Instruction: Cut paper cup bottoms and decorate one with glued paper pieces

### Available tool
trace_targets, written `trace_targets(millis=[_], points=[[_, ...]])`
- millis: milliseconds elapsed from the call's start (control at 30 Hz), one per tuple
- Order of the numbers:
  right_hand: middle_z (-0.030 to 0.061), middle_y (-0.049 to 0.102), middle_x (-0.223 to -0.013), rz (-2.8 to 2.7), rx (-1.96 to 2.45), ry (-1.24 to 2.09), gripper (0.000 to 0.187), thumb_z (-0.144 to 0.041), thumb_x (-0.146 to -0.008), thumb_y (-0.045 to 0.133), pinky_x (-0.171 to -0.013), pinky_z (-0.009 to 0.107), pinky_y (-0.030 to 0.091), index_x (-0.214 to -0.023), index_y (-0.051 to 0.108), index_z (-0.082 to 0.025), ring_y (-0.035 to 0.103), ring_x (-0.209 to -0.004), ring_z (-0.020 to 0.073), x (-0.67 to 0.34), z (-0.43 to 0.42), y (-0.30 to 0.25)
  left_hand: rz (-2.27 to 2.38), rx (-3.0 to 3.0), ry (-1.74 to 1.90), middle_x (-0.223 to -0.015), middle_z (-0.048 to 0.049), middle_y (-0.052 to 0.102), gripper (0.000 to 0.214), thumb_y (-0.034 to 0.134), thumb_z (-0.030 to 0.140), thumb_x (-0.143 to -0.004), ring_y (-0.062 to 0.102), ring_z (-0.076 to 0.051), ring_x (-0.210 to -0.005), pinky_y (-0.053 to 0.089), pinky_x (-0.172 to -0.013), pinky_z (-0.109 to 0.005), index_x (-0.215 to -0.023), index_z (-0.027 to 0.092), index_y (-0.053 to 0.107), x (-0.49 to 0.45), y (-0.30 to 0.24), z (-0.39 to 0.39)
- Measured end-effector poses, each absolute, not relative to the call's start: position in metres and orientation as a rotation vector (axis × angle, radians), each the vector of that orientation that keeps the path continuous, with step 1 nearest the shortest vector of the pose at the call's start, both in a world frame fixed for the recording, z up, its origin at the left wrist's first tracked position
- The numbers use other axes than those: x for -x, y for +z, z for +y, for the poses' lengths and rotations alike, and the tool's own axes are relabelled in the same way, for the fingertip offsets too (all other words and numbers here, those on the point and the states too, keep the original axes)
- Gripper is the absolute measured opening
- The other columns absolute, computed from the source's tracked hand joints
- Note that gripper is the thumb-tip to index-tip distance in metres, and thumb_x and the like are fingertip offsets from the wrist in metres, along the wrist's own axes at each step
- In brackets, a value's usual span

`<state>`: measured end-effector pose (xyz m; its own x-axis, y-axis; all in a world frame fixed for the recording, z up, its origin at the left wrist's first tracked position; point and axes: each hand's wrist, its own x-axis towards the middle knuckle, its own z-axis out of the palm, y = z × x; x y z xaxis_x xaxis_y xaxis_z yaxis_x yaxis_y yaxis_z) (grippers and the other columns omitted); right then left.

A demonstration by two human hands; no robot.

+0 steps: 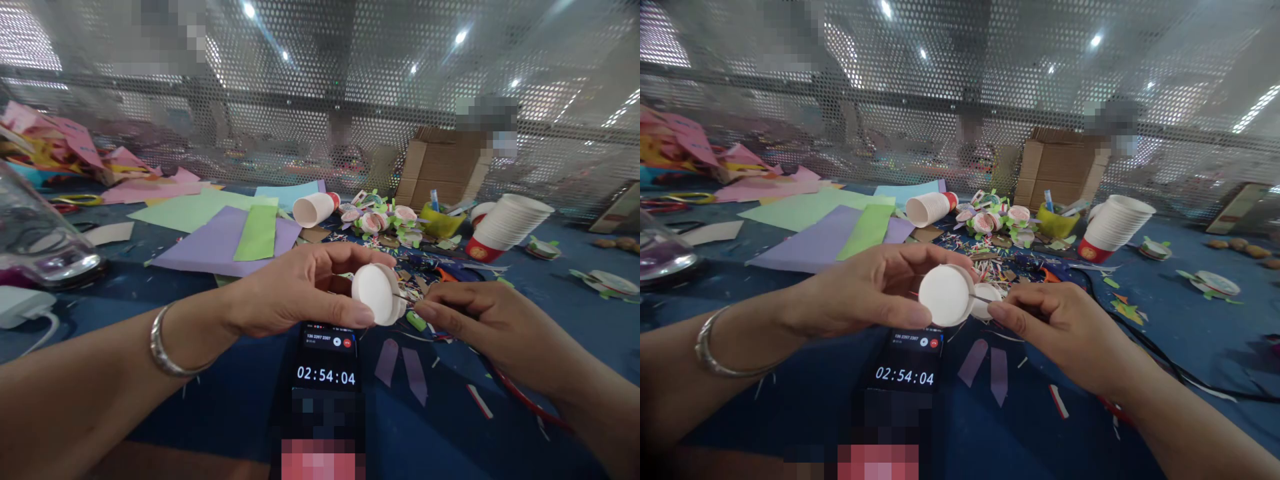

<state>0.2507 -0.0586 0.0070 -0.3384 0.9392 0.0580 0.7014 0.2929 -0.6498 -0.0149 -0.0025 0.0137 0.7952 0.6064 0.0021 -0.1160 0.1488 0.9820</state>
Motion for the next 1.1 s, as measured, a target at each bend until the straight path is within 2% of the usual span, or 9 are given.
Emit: trace_targets(millis=[167, 300, 500, 633, 733, 833, 967, 1100], points=[[-0.0025, 0.051, -0.065, -2.103, 1.422, 0.774, 0.051, -0.059, -0.100, 0.052, -0.055, 0.025, 0.036, -0.069, 0.061, -0.019, 0.046, -0.060, 0.0110, -0.251, -0.057, 0.008, 0.397, -1.106, 0.539, -0.107, -0.0040, 0.071, 0.046, 0.079, 0.007, -0.081, 0.070, -0.016, -0.099, 0.065, -0.085, -0.032, -0.124, 0.019, 0.070, 0.013, 0.015, 0.000], [-0.0030, 0.047, -0.065, -2.077, 1.398, 0.796, 0.053, -0.061, -0.100, 0.052, -0.054, 0.025, 0.033, -0.067, 0.059, -0.019, 0.042, -0.060, 0.0107, -0.251, -0.057, 0.008, 0.387, -1.120, 0.542, -0.111, -0.0051, 0.072, 0.047, 0.079, 0.007, -0.082, 0.070, -0.018, -0.102, 0.065, -0.086, -0.031, -0.126, 0.020, 0.071, 0.014, 0.016, 0.002], [-0.0025, 0.049, -0.069, -2.055, 1.427, 0.828, 0.051, -0.062, -0.098, 0.054, -0.058, 0.025, 0.035, -0.071, 0.060, -0.020, 0.045, -0.064, 0.0122, -0.254, -0.057, 0.007, 0.372, -1.189, 0.535, -0.114, -0.0059, 0.071, 0.053, 0.076, 0.005, -0.084, 0.069, -0.019, -0.105, 0.065, -0.088, -0.034, -0.133, 0.022, 0.067, 0.017, 0.016, 0.003], [-0.0030, 0.049, -0.066, -1.988, 1.443, 0.837, 0.050, -0.063, -0.096, 0.057, -0.055, 0.026, 0.033, -0.071, 0.062, -0.020, 0.043, -0.061, 0.0119, -0.254, -0.058, 0.009, 0.376, -1.232, 0.562, -0.114, -0.0069, 0.071, 0.055, 0.076, 0.005, -0.084, 0.069, -0.018, -0.103, 0.065, -0.085, -0.030, -0.135, 0.021, 0.064, 0.017, 0.018, 0.004], [-0.0035, 0.049, -0.064, -1.885, 1.406, 0.839, 0.046, -0.062, -0.093, 0.062, -0.051, 0.025, 0.030, -0.073, 0.065, -0.021, 0.039, -0.057, 0.0112, -0.251, -0.059, 0.011, 0.402, -1.236, 0.578, -0.113, -0.0068, 0.071, 0.052, 0.076, 0.011, -0.085, 0.070, -0.018, -0.099, 0.063, -0.077, -0.026, -0.134, 0.021, 0.061, 0.017, 0.019, 0.005], [-0.0033, 0.051, -0.063, -1.846, 1.364, 0.841, 0.045, -0.062, -0.094, 0.061, -0.049, 0.025, 0.030, -0.075, 0.067, -0.021, 0.037, -0.055, 0.0110, -0.246, -0.060, 0.013, 0.454, -1.218, 0.571, -0.114, -0.0094, 0.071, 0.040, 0.075, 0.021, -0.089, 0.072, -0.018, -0.095, 0.059, -0.073, -0.022, -0.126, 0.018, 0.061, 0.015, 0.020, 0.003], [-0.0020, 0.058, -0.066, -1.874, 1.402, 0.744, 0.040, -0.059, -0.094, 0.062, -0.054, 0.025, 0.037, -0.079, 0.069, -0.022, 0.047, -0.060, 0.0130, -0.241, -0.062, 0.012, 0.482, -1.226, 0.522, -0.118, -0.0141, 0.071, 0.034, 0.073, 0.032, -0.093, 0.073, -0.018, -0.095, 0.055, -0.074, -0.021, -0.120, 0.015, 0.062, 0.011, 0.018, -0.001], [-0.0014, 0.060, -0.068, -1.919, 1.466, 0.523, 0.039, -0.058, -0.096, 0.060, -0.055, 0.025, 0.040, -0.084, 0.067, -0.022, 0.050, -0.061, 0.0139, -0.242, -0.064, 0.009, 0.465, -1.204, 0.475, -0.109, -0.0101, 0.070, 0.029, 0.068, 0.038, -0.096, 0.072, -0.014, -0.088, 0.054, -0.070, -0.019, -0.113, 0.015, 0.064, 0.009, 0.012, 0.001]])
